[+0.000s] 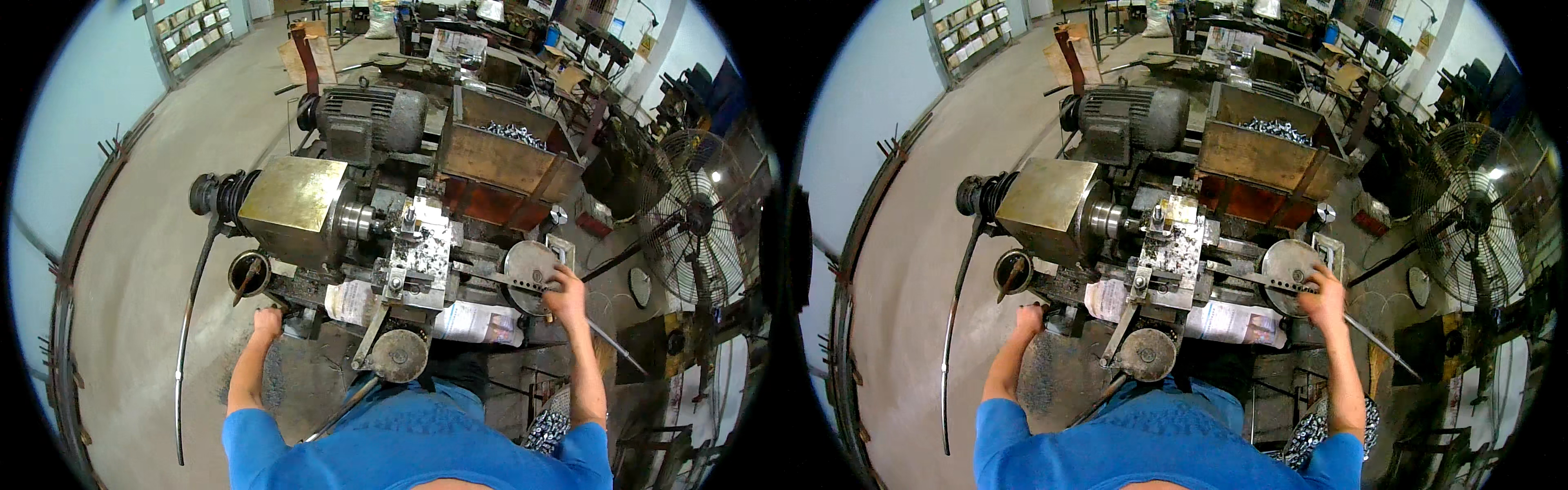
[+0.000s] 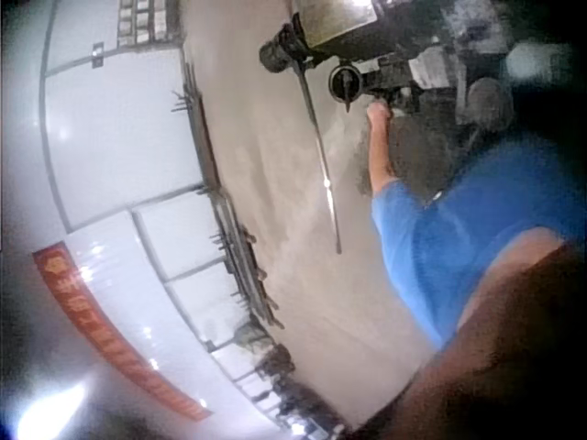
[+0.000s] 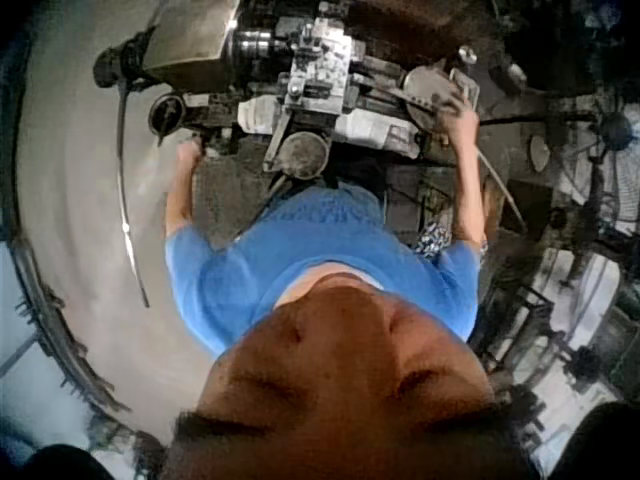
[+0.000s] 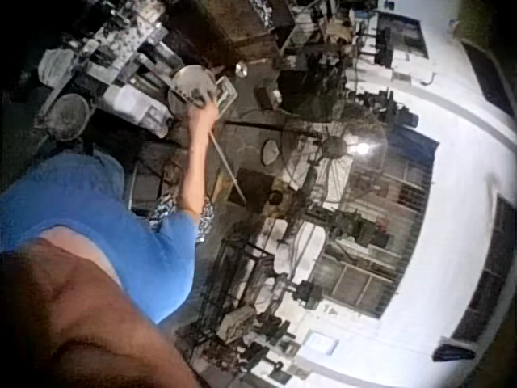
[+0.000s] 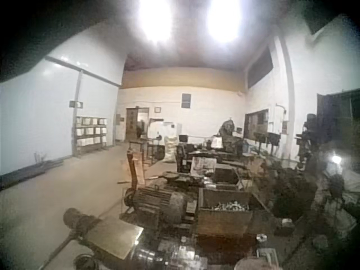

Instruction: The person operates a metal lathe, pulling levers to engage the machining process on metal components and placing finished pieces into a basket.

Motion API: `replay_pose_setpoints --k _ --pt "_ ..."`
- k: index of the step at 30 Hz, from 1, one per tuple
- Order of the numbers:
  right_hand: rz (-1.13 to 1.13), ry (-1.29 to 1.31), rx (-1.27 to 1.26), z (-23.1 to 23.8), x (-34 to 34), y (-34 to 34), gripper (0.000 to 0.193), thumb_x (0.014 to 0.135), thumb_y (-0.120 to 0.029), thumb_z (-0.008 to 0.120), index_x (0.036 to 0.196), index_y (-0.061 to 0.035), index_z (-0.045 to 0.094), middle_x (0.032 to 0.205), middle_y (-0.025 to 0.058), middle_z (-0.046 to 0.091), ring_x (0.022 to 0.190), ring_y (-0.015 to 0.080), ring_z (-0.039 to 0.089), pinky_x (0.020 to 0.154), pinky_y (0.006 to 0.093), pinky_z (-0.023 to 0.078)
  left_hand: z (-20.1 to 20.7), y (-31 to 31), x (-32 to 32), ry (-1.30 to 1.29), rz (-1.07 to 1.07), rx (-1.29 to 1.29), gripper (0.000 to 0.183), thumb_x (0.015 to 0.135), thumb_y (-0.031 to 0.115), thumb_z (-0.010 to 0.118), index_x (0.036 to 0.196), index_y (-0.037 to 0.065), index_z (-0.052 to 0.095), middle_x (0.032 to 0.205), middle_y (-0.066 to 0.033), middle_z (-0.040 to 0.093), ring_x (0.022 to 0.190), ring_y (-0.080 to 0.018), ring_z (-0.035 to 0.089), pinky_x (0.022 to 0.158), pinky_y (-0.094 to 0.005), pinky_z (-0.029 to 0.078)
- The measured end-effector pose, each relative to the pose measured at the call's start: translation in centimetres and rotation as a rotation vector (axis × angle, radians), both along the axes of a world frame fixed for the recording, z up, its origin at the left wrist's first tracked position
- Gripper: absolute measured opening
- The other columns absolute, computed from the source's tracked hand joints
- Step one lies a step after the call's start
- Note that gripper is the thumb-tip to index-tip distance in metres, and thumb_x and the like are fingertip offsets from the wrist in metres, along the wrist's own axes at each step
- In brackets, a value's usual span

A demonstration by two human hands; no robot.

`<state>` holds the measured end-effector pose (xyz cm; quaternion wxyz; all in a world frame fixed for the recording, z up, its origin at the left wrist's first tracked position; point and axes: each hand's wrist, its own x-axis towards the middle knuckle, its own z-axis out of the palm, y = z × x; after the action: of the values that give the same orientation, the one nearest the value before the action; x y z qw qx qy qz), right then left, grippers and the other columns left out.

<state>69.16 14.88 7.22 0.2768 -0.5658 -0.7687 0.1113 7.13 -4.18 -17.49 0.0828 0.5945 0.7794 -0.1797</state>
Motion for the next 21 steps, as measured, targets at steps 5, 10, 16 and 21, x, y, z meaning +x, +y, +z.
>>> replay_pose_setpoints --k 5,10,16,21 --pt "-0.366 -0.352 -0.013 -6.2 15.0 -1.0 0.058 0.056 -0.015 0.064 0.112 -0.0016 0.056 0.12 0.0196 0.052 0.108 0.0356 0.051 0.092 0.0389 0.041 1.0 -1.5 0.8 -0.193 0.339 0.188 0.029 0.074 0.026 0.063 0.099 0.012 0.061 0.089 -0.0124 0.065 0.086 -0.0304 0.062 0.072 -0.0441 0.049" --pt "-0.701 -0.66 -0.181 -12.8 24.3 -4.7 0.041 0.059 -0.015 0.061 0.098 -0.0024 0.057 0.103 0.0175 0.057 0.098 0.0347 0.053 0.087 0.0429 0.041 0.1 -5.9 0.6 -0.24 0.564 0.303 0.038 0.074 0.031 0.065 0.107 0.013 0.061 0.095 -0.0171 0.064 0.089 -0.0334 0.061 0.077 -0.0409 0.049" --pt "-0.781 -0.6 -0.193 -15.0 18.6 -14.1 0.035 0.057 -0.019 0.062 0.088 -0.0035 0.055 0.071 0.0173 0.06 0.066 0.0364 0.06 0.06 0.0474 0.048 -1.6 -11.2 0.4 -0.36 0.643 0.154 0.033 0.071 0.016 0.061 0.103 0.011 0.064 0.092 -0.0185 0.064 0.087 -0.0314 0.062 0.077 -0.039 0.049" --pt "-0.848 -0.464 -0.162 -14.9 11.7 -18.7 0.033 0.056 -0.022 0.058 0.083 -0.0039 0.055 0.066 0.0207 0.06 0.06 0.0408 0.057 0.058 0.0492 0.046 -3.6 -12.3 0.4 -0.548 0.735 0.119 0.036 0.067 0.008 0.059 0.103 0.008 0.064 0.081 -0.017 0.066 0.071 -0.0244 0.066 0.07 -0.034 0.051"
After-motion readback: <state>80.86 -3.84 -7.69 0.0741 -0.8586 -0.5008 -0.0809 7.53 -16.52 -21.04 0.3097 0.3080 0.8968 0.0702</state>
